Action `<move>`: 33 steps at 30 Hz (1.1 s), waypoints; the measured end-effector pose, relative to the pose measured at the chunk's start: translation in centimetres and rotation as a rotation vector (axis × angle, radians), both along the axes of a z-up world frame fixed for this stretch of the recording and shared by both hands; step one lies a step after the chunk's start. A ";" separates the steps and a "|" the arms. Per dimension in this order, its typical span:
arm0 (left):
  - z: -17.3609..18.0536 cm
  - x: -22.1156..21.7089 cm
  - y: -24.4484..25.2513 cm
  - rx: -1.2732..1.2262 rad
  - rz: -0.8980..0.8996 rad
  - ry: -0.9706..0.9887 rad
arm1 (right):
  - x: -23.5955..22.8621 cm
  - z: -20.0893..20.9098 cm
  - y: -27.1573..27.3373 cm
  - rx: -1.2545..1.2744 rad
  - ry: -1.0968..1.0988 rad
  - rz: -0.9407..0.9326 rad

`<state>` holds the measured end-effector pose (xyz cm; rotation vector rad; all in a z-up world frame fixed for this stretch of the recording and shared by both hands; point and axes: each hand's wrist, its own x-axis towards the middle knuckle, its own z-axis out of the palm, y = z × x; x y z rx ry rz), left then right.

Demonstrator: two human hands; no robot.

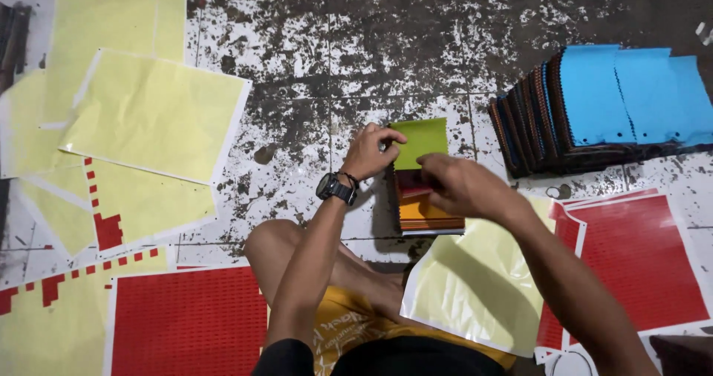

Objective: Manually assembling a swatch book or notebook by applying adhesive strips to the edges of individual colored paper sheets.

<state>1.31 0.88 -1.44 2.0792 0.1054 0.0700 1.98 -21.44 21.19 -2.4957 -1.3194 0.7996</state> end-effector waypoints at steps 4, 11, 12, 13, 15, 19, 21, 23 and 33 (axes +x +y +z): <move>1.6 -0.8 -0.3 -0.010 -0.010 -0.005 | -1.7 -6.2 -3.7 0.185 -0.095 0.074; 2.4 -1.2 -0.1 -0.005 -0.041 -0.014 | -4.3 -11.1 -4.8 0.516 -0.665 0.202; 2.6 -1.4 -0.1 -0.006 -0.044 -0.008 | -4.7 -11.3 -4.7 0.549 -0.728 0.228; 2.1 -1.9 0.2 -0.001 -0.058 -0.003 | -4.5 -12.1 -4.8 0.549 -0.728 0.212; 1.4 -1.7 0.4 0.040 -0.042 -0.159 | -3.6 -13.5 -5.2 0.621 -0.782 0.280; 2.0 -1.9 0.6 0.007 -0.159 -0.272 | -4.4 -13.8 -4.9 0.651 -0.808 0.237; 2.8 -2.2 0.9 -0.027 -0.096 -0.246 | -4.5 -13.4 -4.4 0.721 -0.784 0.260; 3.3 -3.3 -0.2 -0.047 0.034 -0.193 | -5.2 -11.7 -5.0 0.717 -0.768 0.208; 1.6 -20.2 -9.8 -0.194 0.714 -0.180 | -4.2 -13.6 -17.3 0.829 -0.685 -0.988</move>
